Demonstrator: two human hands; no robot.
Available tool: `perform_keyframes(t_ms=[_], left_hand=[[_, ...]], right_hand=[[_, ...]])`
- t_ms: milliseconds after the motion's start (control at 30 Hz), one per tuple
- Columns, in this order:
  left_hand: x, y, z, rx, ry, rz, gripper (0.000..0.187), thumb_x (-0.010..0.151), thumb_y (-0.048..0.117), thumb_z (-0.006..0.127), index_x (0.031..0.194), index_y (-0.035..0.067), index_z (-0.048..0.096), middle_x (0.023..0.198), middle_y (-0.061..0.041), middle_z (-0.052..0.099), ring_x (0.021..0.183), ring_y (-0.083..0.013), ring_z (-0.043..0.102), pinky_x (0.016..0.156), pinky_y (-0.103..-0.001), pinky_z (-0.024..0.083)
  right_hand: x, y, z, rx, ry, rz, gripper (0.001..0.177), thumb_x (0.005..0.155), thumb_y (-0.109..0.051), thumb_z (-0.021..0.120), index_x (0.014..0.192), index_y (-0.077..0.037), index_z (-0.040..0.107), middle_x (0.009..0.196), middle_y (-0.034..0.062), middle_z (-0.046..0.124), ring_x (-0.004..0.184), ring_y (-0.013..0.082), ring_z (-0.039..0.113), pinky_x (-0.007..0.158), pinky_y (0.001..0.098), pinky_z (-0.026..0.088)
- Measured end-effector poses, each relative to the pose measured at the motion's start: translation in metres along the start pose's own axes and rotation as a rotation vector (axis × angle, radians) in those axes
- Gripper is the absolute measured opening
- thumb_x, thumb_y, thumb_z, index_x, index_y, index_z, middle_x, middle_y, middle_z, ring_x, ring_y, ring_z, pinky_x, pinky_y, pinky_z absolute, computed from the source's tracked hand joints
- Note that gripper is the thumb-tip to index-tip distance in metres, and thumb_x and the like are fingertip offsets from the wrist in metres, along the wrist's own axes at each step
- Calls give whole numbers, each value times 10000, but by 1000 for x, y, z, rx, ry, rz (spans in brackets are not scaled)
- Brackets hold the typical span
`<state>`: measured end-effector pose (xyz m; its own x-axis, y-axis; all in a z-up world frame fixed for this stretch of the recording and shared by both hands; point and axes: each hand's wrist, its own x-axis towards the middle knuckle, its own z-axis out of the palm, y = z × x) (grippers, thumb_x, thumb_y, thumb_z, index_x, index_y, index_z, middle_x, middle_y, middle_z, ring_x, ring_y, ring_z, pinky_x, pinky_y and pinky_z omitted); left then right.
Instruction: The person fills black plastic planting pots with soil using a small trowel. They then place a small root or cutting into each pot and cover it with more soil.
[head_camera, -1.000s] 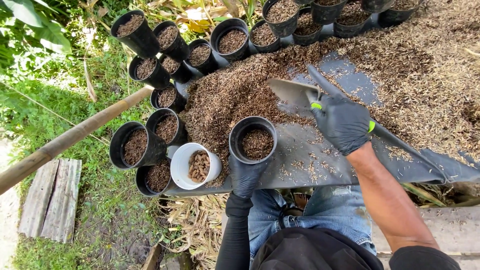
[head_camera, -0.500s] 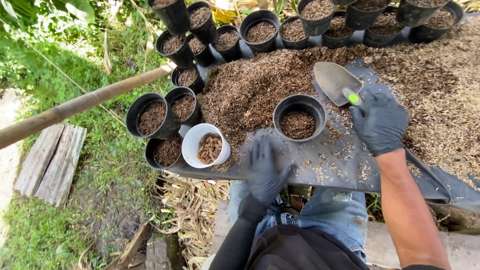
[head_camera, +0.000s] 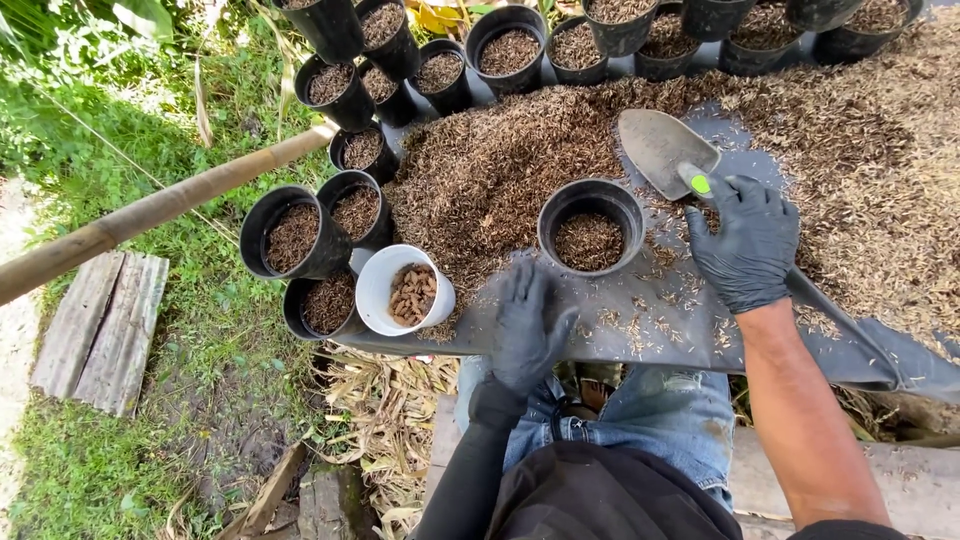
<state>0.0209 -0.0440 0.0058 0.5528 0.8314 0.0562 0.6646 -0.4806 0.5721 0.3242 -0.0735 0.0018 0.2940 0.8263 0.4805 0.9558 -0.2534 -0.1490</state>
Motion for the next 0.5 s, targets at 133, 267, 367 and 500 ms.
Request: perform_keyframes(t_ms=[133, 267, 367, 500], left_hand=[[-46, -4, -5, -236, 117, 216, 608, 1052, 373, 580, 1585, 189, 354, 1595, -223, 435, 1472, -440, 415, 1148, -590, 446], [-105, -2, -75, -410, 61, 17, 285, 951, 179, 699, 1213, 69, 700, 1181, -140, 749, 1098, -265, 710, 968, -377, 550], [-156, -40, -127, -389, -61, -404, 355, 836, 208, 804, 1182, 149, 758, 1182, -30, 806, 1140, -163, 736, 1042, -313, 514], [-231, -137, -162, -74, -606, -894, 1010, 687, 325, 1051, 1521, 276, 482, 1570, -32, 526, 1466, -236, 505, 1270, -449, 354]], right_hand=[[-1, 5, 8, -32, -51, 19, 487, 1064, -454, 638, 1467, -185, 689, 1247, 81, 680, 1081, 273, 602, 965, 471, 440], [0, 0, 2, 14, 38, -12, 475, 1024, -363, 727, 1463, -183, 717, 1231, 72, 655, 1049, 285, 582, 924, 446, 412], [4, -1, -3, 42, 67, -7, 469, 1009, -334, 757, 1449, -172, 731, 1231, 68, 644, 1037, 293, 570, 898, 428, 400], [3, 0, -2, 51, 30, 18, 470, 993, -374, 754, 1412, -160, 744, 1251, 66, 662, 1043, 287, 571, 914, 427, 392]])
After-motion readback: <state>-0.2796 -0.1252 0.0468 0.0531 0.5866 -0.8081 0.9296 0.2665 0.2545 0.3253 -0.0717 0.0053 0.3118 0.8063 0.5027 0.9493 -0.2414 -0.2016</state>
